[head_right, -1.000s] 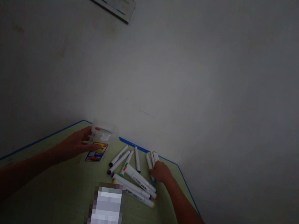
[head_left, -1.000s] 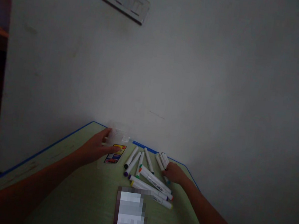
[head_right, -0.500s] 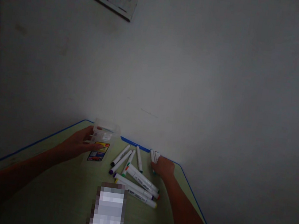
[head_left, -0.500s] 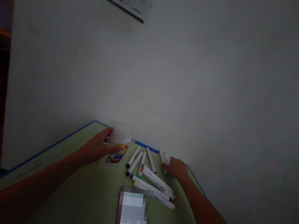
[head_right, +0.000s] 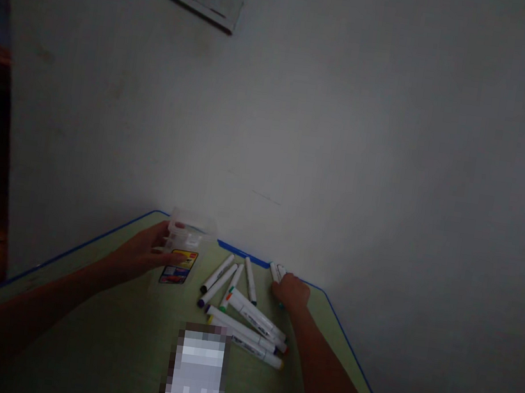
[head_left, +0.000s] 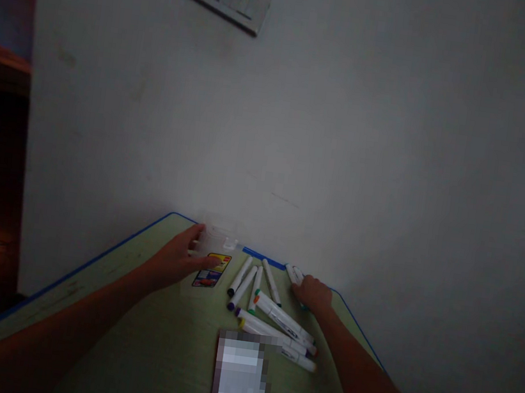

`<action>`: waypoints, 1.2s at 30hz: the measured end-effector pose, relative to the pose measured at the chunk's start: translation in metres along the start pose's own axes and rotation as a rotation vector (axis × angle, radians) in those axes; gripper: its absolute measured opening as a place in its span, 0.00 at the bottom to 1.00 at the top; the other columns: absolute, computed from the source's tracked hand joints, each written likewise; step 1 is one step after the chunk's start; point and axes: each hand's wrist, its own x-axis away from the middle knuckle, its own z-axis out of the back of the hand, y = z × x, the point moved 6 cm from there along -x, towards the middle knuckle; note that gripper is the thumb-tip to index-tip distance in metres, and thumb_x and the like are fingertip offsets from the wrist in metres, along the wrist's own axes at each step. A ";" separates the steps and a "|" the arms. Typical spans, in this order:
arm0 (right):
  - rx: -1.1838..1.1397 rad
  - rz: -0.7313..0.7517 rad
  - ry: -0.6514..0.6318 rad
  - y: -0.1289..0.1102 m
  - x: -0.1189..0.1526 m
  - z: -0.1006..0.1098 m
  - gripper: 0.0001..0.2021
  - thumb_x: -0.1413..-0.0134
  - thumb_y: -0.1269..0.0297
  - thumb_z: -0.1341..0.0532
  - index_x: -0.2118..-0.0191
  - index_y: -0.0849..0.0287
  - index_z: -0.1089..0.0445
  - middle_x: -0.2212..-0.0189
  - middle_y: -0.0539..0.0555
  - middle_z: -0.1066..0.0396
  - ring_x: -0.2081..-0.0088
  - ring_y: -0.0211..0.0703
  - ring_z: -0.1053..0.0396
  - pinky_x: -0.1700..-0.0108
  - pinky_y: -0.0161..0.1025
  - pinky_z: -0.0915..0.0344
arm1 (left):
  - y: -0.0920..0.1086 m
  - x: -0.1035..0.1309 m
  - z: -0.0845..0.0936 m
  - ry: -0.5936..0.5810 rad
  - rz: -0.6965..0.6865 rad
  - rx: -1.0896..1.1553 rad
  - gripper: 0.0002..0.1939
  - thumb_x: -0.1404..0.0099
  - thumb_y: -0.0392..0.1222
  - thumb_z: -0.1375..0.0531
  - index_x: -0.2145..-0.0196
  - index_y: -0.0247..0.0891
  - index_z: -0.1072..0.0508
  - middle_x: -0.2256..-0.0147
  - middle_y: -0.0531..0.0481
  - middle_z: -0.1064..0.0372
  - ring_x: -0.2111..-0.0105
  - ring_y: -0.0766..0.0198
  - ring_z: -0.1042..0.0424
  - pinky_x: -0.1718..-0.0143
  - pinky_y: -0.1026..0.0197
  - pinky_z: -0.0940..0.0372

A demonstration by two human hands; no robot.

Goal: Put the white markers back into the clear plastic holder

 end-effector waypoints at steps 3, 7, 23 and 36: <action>-0.007 0.005 -0.005 0.000 -0.004 -0.002 0.24 0.51 0.51 0.50 0.58 0.67 0.35 0.59 0.67 0.32 0.57 0.56 0.33 0.61 0.45 0.38 | -0.001 0.000 0.000 0.000 -0.007 -0.008 0.30 0.54 0.50 0.37 0.55 0.36 0.39 0.58 0.43 0.32 0.61 0.51 0.30 0.62 0.51 0.35; -0.018 0.062 -0.031 0.000 -0.004 -0.008 0.24 0.50 0.50 0.52 0.55 0.66 0.38 0.57 0.66 0.33 0.56 0.55 0.34 0.58 0.46 0.39 | -0.002 0.000 0.000 -0.001 0.013 -0.005 0.29 0.55 0.50 0.37 0.57 0.37 0.39 0.58 0.43 0.33 0.61 0.51 0.30 0.62 0.51 0.34; -0.010 0.172 0.006 -0.009 0.001 -0.016 0.22 0.43 0.56 0.58 0.43 0.52 0.51 0.49 0.62 0.43 0.50 0.53 0.40 0.55 0.46 0.42 | 0.001 0.002 0.004 0.074 0.010 0.037 0.31 0.59 0.51 0.36 0.58 0.35 0.34 0.60 0.42 0.30 0.61 0.48 0.30 0.62 0.50 0.35; -0.026 0.212 0.084 -0.025 0.009 0.004 0.22 0.43 0.59 0.57 0.45 0.60 0.46 0.50 0.65 0.41 0.51 0.51 0.40 0.54 0.44 0.44 | -0.004 0.001 0.003 0.057 0.024 0.036 0.33 0.58 0.51 0.36 0.55 0.36 0.38 0.60 0.43 0.31 0.60 0.48 0.31 0.61 0.48 0.36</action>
